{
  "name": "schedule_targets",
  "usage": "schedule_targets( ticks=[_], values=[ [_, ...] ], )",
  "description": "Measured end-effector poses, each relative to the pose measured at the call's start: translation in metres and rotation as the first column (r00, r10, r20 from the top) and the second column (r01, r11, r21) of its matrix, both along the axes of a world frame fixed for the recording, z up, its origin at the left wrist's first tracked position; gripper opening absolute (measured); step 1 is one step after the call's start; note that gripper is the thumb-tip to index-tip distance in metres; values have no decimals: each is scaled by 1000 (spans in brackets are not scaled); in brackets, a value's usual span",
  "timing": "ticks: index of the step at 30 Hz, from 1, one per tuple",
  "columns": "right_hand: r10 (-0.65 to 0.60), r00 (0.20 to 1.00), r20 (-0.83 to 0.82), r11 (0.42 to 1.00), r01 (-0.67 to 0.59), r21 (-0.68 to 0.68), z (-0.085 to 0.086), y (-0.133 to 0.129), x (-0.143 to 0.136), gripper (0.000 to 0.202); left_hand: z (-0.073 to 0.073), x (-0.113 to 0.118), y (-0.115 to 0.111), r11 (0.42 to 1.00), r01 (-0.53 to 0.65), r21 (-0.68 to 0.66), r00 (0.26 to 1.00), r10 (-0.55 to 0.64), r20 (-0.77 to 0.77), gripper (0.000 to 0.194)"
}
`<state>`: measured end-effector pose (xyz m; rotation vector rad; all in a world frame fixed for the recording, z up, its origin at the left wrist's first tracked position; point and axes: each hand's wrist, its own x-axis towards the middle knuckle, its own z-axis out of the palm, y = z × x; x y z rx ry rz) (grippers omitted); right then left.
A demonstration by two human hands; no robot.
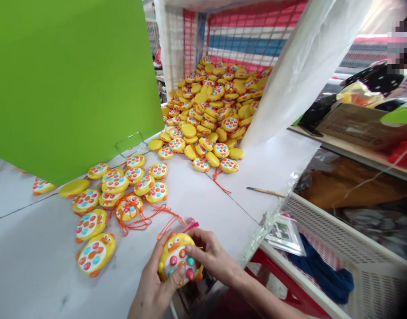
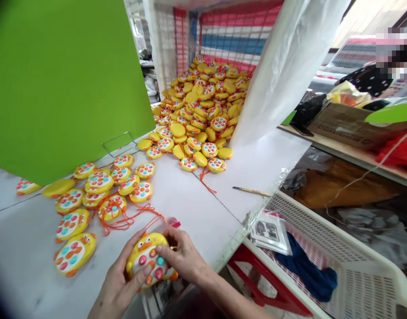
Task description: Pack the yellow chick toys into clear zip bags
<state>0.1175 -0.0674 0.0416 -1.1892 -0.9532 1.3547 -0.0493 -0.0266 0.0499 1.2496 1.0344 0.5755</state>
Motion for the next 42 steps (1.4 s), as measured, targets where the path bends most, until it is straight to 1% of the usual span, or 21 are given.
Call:
schedule_targets(
  ticks=[3, 6, 9, 11, 14, 16, 18, 19, 21, 23, 24, 26, 28, 30, 32, 35, 37, 38, 40, 41, 42],
  values=[
    [-78, 996, -38, 996, 75, -57, -6, -1, -4, 42, -2, -1, 0, 998, 47, -29, 998, -45, 49, 78],
    [-93, 994, -60, 992, 88, -92, -8, -3, -6, 44, -5, -2, -1, 1000, 20, -16, 999, -19, 31, 76],
    [-27, 992, -125, 998, 19, -66, -5, -5, -6, 45, -6, 1, -3, 998, -55, 6, 998, 55, 3, 71],
    [6, 986, -164, 999, -12, -37, -1, -4, -6, 44, -5, 4, -4, 993, -115, -2, 993, 115, 20, 73],
    [-4, 987, -159, 999, -3, -44, 2, -1, -5, 39, -4, 8, -6, 988, -150, -22, 988, 150, 20, 79],
    [31, 988, -151, 999, -37, -36, 2, -1, -3, 38, -3, 9, -7, 986, -162, -28, 987, 162, 6, 80],
    [93, 986, -140, 996, -94, 4, 2, -1, 0, 42, -1, 9, -6, 975, -209, -72, 977, 211, 29, 78],
    [111, 986, -123, 994, -109, 25, 2, -3, 2, 44, 1, 9, -5, 964, -232, -128, 969, 241, 55, 78],
    [95, 995, -14, 993, -93, 74, 3, -6, 6, 47, 6, 7, -2, 927, -250, -279, 948, 293, 124, 73],
    [59, 973, 224, 982, -96, 161, 6, -10, 8, 53, 9, 7, -1, 884, -217, -414, 926, 320, 199, 64],
    [40, 931, 363, 968, -126, 216, 9, -12, 9, 57, 9, 7, -1, 870, -182, -457, 919, 316, 236, 59],
    [27, 811, 585, 932, -232, 279, 14, -15, 8, 56, 8, 9, -2, 857, -124, -501, 908, 301, 290, 45],
    [34, 730, 683, 906, -310, 287, 19, -17, 6, 49, 5, 11, -5, 849, -104, -518, 891, 310, 331, 34],
    [35, 707, 707, 904, -324, 279, 21, -17, 3, 42, 2, 11, -7, 832, -91, -547, 873, 331, 358, 28],
    [17, 708, 706, 914, -298, 276, 21, -17, 2, 45, 0, 11, -8, 818, -61, -571, 865, 329, 378, 28],
    [18, 699, 715, 923, -287, 257, 18, -17, 3, 48, -1, 8, -8, 830, -18, -558, 878, 279, 388, 34],
    [6, 699, 715, 924, -278, 264, 16, -18, 5, 41, 0, 6, -9, 856, -7, -517, 908, 222, 355, 43],
    [-4, 703, 711, 924, -269, 271, 16, -17, 6, 36, -1, 6, -9, 883, -20, -470, 928, 191, 320, 46],
    [-14, 713, 701, 926, -255, 278, 16, -16, 8, 29, -4, 4, -10, 955, -64, -288, 962, 136, 236, 52],
    [-14, 716, 698, 928, -251, 276, 16, -16, 9, 28, -7, 3, -11, 981, -89, -171, 973, 122, 197, 54],
    [-12, 720, 694, 928, -250, 276, 17, -15, 10, 27, -10, 2, -11, 993, -98, -63, 981, 107, 160, 54]
  ],
)
